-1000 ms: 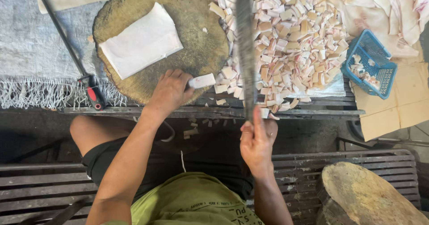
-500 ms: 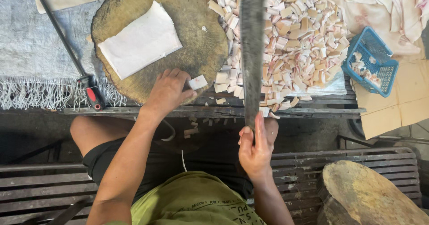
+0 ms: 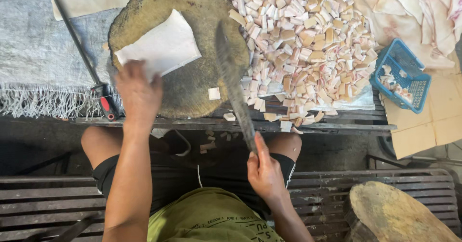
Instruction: The person cuts rectangular blocks of white and pink meat into small cubes using a large knife on a round wooden cutting board. The person repeatedly slices the meat and occasionally gathers the cut pieces with the knife.
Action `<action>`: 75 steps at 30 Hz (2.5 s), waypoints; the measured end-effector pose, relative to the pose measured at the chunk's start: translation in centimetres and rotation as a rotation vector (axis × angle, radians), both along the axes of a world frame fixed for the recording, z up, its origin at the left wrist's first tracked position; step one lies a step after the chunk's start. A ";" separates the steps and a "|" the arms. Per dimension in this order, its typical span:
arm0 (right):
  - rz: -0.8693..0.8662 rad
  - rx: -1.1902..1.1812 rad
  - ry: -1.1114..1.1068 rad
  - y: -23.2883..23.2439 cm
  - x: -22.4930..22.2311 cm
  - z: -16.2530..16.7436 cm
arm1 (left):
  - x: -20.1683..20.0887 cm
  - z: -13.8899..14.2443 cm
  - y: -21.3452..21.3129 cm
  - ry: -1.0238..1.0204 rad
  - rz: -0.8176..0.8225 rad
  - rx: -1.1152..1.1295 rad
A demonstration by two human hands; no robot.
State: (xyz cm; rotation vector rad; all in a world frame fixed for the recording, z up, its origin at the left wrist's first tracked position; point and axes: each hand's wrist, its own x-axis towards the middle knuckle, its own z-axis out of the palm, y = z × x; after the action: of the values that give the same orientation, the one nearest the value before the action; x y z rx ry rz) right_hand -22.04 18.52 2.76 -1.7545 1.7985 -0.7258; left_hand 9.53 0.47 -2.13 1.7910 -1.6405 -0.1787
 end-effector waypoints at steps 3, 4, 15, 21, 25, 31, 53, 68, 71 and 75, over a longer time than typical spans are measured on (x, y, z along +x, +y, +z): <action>0.094 0.091 0.053 0.1 0.2 -0.7 | 2.3 -0.2 -1.1 -0.022 0.198 0.058; 0.104 0.097 0.066 -0.1 0.0 -1.2 | 2.6 -0.3 -1.6 0.001 0.241 0.103; -0.230 -0.083 0.105 -2.7 -7.1 -4.1 | -0.6 -0.2 -4.5 0.007 0.354 0.111; -0.283 0.043 -0.453 -1.5 -6.5 -4.9 | -5.5 1.4 -6.8 0.432 0.028 -0.009; -0.219 -0.077 -0.611 -1.7 -6.3 -4.6 | -8.7 5.5 -7.7 0.843 -0.214 -0.085; -0.084 -0.248 -0.528 -1.9 -5.6 -2.7 | -8.1 6.8 -3.3 1.127 -0.236 0.022; 0.111 -0.549 0.079 -5.2 0.3 3.8 | -0.7 -2.8 4.2 0.893 -0.084 0.252; 0.247 -0.163 0.172 -6.8 2.7 -2.1 | 0.3 -2.6 4.0 1.037 -0.105 0.172; 0.215 -0.088 0.152 -7.3 2.4 -1.0 | 1.6 -2.1 3.2 0.904 -0.081 0.277; 0.200 0.008 0.096 -6.9 2.1 0.5 | 3.6 -0.5 1.5 0.927 -0.168 0.416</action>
State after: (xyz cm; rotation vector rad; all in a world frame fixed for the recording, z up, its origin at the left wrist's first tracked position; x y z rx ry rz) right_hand -19.94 11.63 3.27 -1.9594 1.6532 -0.5611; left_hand 13.13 1.96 -2.59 1.4616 -1.0896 -1.2904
